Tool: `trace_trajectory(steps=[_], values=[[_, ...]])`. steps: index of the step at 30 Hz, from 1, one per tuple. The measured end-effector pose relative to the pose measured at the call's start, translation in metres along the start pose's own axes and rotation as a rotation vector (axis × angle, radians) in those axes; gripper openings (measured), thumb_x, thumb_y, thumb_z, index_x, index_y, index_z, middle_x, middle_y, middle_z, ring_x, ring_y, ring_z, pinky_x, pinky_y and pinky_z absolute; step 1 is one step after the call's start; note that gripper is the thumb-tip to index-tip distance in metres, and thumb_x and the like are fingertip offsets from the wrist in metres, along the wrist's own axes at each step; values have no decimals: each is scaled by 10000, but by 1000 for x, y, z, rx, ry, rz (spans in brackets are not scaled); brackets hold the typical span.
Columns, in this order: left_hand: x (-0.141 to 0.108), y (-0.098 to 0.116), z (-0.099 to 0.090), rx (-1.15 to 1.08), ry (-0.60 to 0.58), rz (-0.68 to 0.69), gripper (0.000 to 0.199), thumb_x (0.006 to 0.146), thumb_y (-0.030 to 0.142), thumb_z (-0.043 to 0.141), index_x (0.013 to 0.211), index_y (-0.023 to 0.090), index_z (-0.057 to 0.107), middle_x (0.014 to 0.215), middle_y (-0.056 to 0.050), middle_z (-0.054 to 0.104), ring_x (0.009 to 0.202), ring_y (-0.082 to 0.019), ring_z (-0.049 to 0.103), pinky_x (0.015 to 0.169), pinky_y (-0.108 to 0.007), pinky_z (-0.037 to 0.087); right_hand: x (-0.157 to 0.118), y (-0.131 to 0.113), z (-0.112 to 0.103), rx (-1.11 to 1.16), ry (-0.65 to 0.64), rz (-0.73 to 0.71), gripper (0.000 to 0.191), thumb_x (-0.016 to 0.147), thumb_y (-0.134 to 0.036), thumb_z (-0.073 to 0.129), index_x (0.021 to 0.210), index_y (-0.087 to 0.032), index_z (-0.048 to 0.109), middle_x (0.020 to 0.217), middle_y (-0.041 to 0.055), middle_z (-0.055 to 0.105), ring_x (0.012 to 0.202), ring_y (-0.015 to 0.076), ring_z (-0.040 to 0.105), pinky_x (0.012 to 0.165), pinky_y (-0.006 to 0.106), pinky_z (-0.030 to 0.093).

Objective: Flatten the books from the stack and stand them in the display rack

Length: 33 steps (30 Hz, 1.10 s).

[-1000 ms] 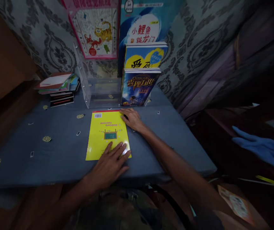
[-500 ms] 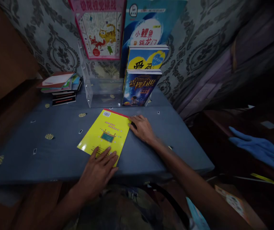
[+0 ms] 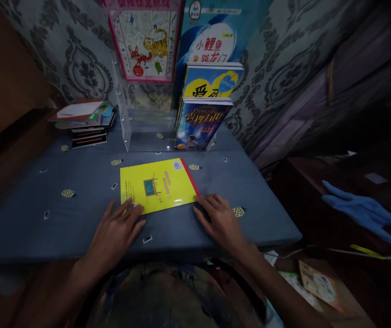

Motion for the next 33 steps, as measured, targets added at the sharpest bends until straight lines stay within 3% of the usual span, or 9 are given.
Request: trace_trajectory(steps=[7, 13, 18, 25, 29, 33], values=[[23, -24, 1, 61, -12, -21, 389, 1049, 416, 360, 1243, 199, 618, 1202, -145, 742, 1324, -325, 574, 1107, -607, 397, -32, -50, -8, 101, -20, -71, 301, 987, -246, 518, 1253, -201, 652, 1074, 128, 733, 992, 303, 626, 846, 485, 538], [44, -38, 5, 66, -53, -38, 397, 1040, 395, 344, 1250, 189, 611, 1268, -157, 709, 1376, -321, 521, 1123, -584, 377, -39, -94, -5, 98, -110, -140, 338, 956, -258, 574, 1278, -173, 634, 1065, 151, 724, 989, 323, 621, 850, 501, 549], [60, -50, 14, 47, -94, -71, 421, 1040, 392, 331, 1296, 178, 588, 1394, -157, 633, 1431, -319, 453, 1136, -586, 357, -31, -127, 2, 203, -167, -208, 386, 951, -278, 596, 1332, -212, 593, 1114, 133, 721, 1011, 296, 625, 916, 469, 542], [90, -63, 27, -2, -192, -95, 474, 1032, 365, 333, 1387, 115, 523, 1480, -177, 553, 1454, -310, 418, 1143, -544, 360, -7, -159, 19, 274, -225, -361, 369, 990, -282, 546, 1334, -146, 558, 1213, 166, 690, 1115, 294, 589, 961, 465, 503], [102, -66, 31, -16, -184, -86, 456, 1028, 361, 334, 1368, 134, 536, 1467, -157, 570, 1451, -290, 422, 1162, -505, 344, 5, -166, 29, 272, -235, -398, 391, 991, -280, 547, 1343, -109, 537, 1254, 178, 664, 1138, 300, 571, 948, 456, 497], [106, -69, 33, -37, -164, -65, 455, 1020, 350, 338, 1362, 133, 546, 1469, -149, 570, 1433, -278, 449, 1155, -474, 365, 13, -165, 30, 376, -299, -446, 301, 975, -309, 600, 1216, -131, 630, 1206, 151, 699, 1137, 273, 606, 993, 426, 490]])
Point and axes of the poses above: each hand's wrist, its own x-axis towards the middle knuckle, its own z-axis out of the palm, y = z × x, the point moved 6 cm from there along x, towards the middle knuckle
